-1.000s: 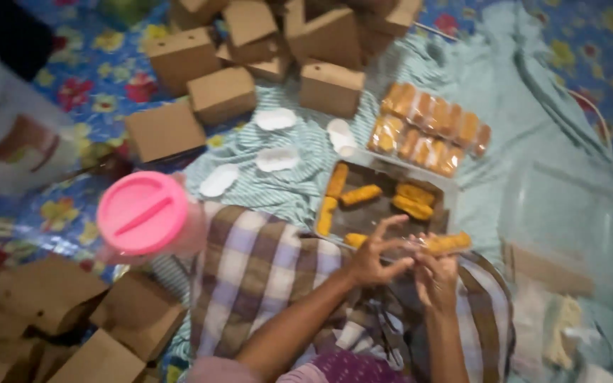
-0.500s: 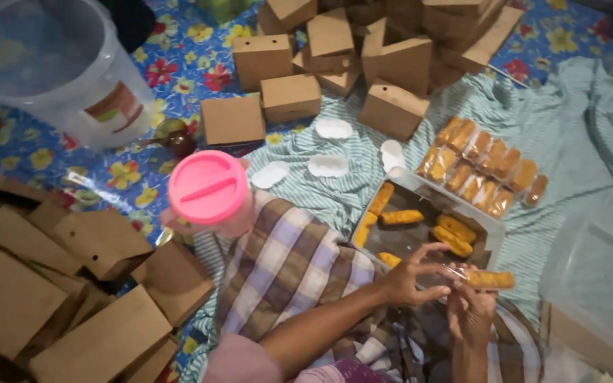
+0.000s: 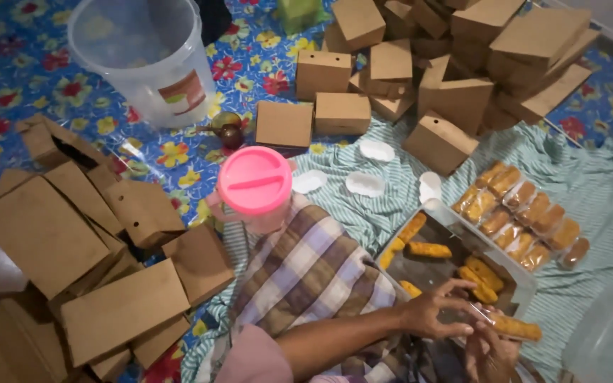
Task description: Wrapping individual food items in plastic film and organizing them in a container.
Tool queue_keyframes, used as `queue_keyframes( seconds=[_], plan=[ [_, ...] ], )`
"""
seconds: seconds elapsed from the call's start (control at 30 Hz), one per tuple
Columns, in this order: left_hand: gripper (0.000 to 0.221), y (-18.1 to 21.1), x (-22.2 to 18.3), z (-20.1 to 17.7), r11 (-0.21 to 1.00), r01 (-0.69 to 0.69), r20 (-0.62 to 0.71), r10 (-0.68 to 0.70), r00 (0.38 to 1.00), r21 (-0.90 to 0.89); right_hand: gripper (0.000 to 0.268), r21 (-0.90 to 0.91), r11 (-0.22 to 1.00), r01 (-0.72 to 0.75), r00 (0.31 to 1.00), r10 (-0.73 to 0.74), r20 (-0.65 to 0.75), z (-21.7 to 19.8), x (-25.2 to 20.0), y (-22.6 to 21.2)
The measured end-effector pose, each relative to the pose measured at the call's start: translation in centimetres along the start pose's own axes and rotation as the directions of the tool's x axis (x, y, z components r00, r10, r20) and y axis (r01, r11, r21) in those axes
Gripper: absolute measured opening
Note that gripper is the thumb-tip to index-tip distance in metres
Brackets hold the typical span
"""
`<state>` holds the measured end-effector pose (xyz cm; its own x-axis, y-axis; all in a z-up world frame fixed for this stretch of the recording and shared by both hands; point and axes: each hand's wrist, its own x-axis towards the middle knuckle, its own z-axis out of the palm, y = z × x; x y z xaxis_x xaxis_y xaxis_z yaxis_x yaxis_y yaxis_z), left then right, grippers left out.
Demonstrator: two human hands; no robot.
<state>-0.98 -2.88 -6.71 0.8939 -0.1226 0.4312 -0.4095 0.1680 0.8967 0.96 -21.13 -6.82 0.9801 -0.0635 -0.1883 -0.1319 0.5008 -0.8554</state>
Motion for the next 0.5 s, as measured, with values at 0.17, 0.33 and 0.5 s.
queue_keyframes(
  seconds=[0.17,0.33,0.5],
  plan=[
    [0.025,1.1,0.8,-0.6,0.995,-0.077,-0.043,0.08,0.996,0.064,0.052,0.021,1.0,0.008,1.0,-0.008,0.004,1.3,0.2,0.1],
    [0.032,0.0,1.4,-0.7,0.993,-0.073,-0.039,0.077,0.996,0.09,0.051,0.008,0.997,0.074,0.995,-0.073,-0.075,6.3,-1.8,-1.9],
    [0.033,3.0,2.4,-1.9,0.995,0.008,0.0,-0.008,1.0,0.1,0.058,0.133,0.988,0.076,0.996,-0.069,-0.056,7.2,-1.8,-1.8]
  ],
)
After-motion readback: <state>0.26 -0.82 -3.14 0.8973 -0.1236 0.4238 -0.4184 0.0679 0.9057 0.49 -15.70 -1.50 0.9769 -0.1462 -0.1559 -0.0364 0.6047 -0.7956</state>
